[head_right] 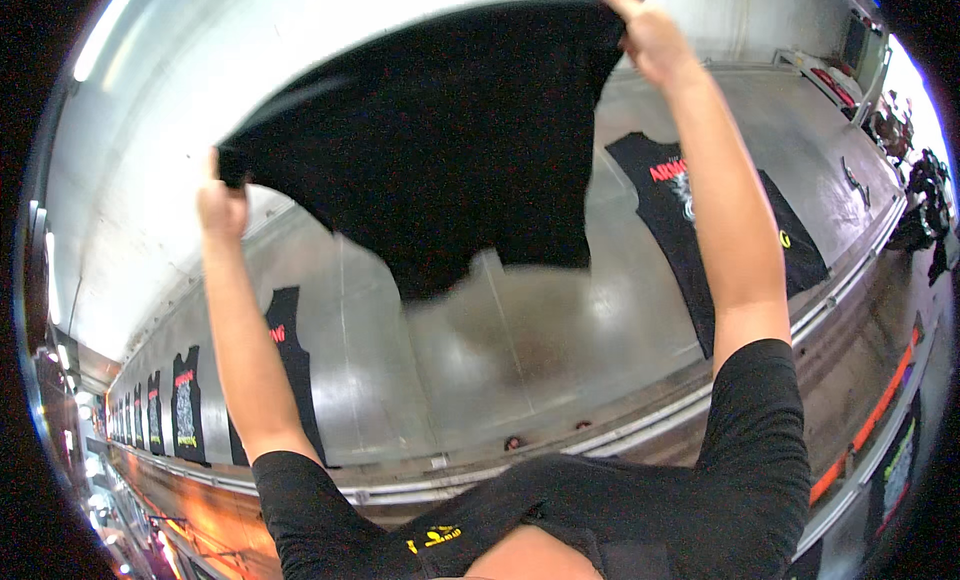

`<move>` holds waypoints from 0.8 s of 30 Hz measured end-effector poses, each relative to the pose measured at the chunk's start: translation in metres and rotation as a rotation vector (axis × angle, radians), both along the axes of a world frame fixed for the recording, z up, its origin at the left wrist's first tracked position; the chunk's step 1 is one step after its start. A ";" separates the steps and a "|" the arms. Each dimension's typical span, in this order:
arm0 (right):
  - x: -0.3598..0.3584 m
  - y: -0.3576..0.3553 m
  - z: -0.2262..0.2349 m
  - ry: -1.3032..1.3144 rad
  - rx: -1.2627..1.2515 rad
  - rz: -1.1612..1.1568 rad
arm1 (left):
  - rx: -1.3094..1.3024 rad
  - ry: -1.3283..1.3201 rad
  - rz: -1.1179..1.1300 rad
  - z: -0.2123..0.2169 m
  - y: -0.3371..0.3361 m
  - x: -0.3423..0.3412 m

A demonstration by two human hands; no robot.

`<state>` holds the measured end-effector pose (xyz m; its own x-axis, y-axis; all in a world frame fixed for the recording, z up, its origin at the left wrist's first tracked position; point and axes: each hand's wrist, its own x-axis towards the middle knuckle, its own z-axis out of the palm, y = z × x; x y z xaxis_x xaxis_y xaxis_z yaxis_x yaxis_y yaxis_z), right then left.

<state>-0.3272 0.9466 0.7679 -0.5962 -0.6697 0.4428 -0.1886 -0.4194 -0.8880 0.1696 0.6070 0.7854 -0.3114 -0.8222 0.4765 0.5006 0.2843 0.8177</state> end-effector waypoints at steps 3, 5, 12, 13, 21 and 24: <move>0.055 0.043 0.001 -0.265 -0.259 -0.021 | -0.019 0.037 -0.029 0.003 0.085 0.028; 0.082 0.084 -0.028 -0.206 -0.063 0.039 | 0.144 0.142 0.034 -0.022 0.137 0.050; 0.112 0.168 -0.206 -0.448 0.372 0.058 | 0.569 -0.210 0.123 -0.210 0.226 0.127; 0.114 0.171 -0.240 -0.467 0.362 0.022 | 0.606 -0.239 0.113 -0.250 0.225 0.132; 0.133 0.190 -0.437 -0.635 0.655 -0.062 | 0.875 -0.648 0.334 -0.456 0.241 0.148; 0.144 0.202 -0.456 -0.623 0.703 -0.082 | 0.938 -0.730 0.415 -0.475 0.259 0.147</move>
